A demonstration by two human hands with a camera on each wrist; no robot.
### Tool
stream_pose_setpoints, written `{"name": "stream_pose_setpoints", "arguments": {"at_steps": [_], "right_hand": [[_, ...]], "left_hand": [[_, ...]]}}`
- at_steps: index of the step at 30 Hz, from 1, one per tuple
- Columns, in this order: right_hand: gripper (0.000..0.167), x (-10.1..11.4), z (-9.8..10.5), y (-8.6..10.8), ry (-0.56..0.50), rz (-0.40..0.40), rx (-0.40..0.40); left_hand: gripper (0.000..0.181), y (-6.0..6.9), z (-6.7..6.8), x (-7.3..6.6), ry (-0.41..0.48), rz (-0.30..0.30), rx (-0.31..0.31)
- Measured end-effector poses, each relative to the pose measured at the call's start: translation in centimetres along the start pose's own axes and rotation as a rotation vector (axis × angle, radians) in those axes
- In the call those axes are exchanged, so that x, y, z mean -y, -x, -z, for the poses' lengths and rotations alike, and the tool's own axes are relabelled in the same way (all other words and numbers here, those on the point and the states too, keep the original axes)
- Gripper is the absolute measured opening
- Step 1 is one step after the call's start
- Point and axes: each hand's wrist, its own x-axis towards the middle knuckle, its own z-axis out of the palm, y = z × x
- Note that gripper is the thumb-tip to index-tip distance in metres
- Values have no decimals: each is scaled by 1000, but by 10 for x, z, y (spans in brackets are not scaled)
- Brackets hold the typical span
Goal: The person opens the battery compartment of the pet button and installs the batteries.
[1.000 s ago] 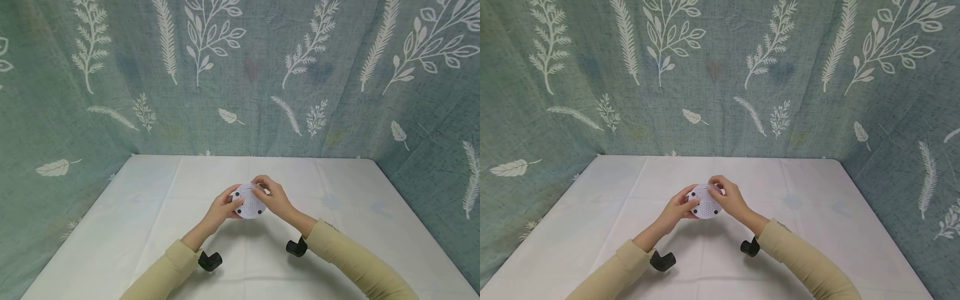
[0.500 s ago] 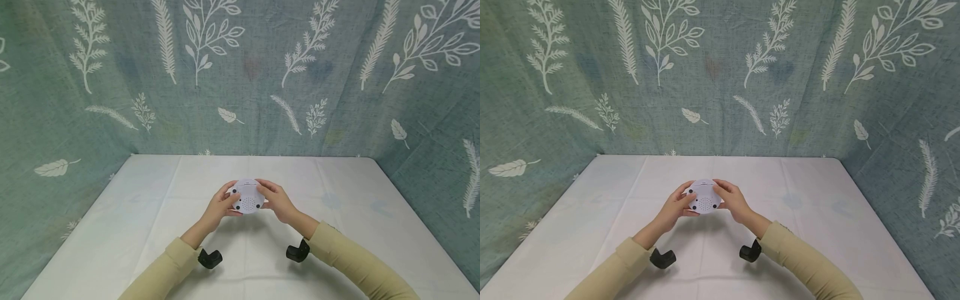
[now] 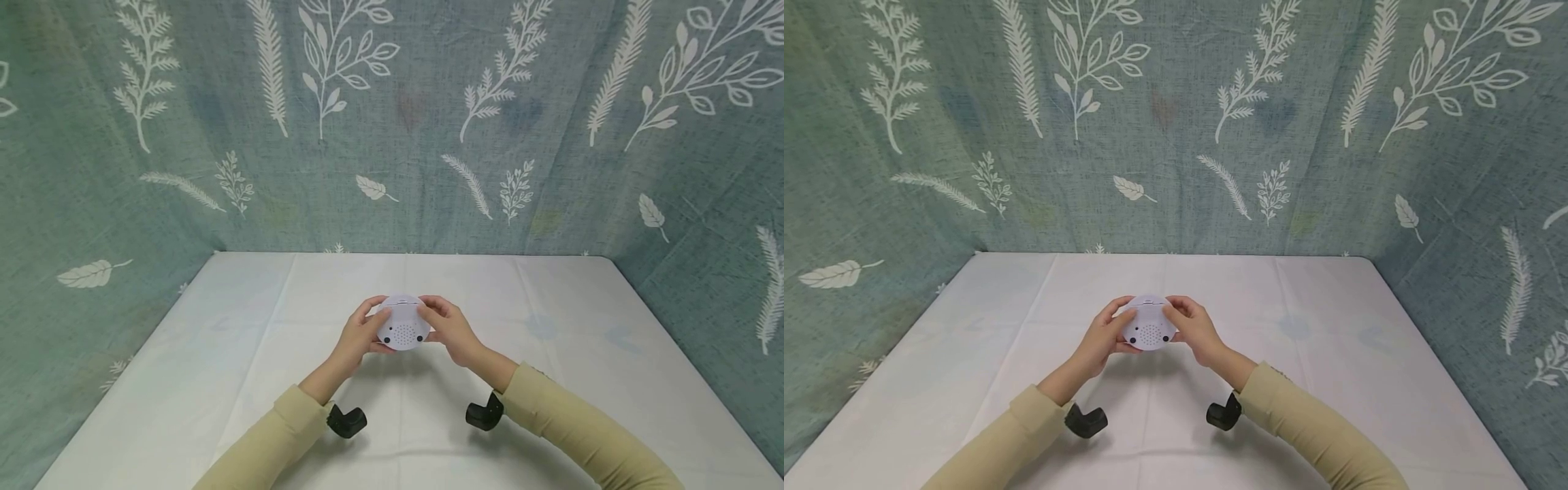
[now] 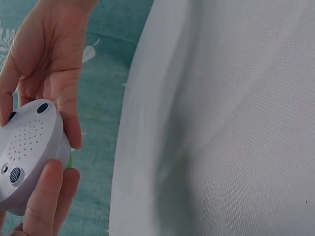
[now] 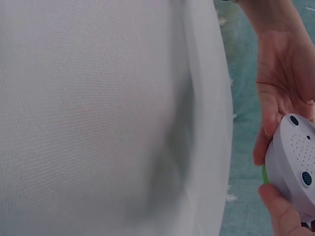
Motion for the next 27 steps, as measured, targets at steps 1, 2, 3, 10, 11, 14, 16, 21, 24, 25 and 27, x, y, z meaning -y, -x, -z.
{"name": "stream_pose_setpoints", "arguments": {"at_steps": [1,2,3,10,11,14,16,21,24,25,27], "right_hand": [[39,0,0,0,2,0,-5],[38,0,0,0,5,2,-8],[38,0,0,0,9,4,-10],[34,1,-1,1,19,5,-39],[33,1,-2,1,24,8,-47],[30,1,-3,1,31,7,-67],[29,0,-4,1,36,5,-77],[28,-1,-4,1,38,5,-84],[28,0,-4,1,37,10,-79],[29,0,-4,1,37,11,-74],[30,0,-3,1,35,10,-61]], "left_hand": [[39,0,0,0,2,2,0],[40,0,0,0,3,3,-1],[39,-1,0,0,3,5,-4],[34,1,-3,1,0,-3,-24],[33,1,-3,1,1,-5,-25],[31,1,-4,1,3,-11,-29],[31,2,-4,2,1,-17,-31],[31,1,-4,2,-7,-19,-32],[31,1,-4,2,-6,-13,-27],[32,1,-4,2,-7,-14,-23],[33,0,-3,3,-9,-14,-19]]}}
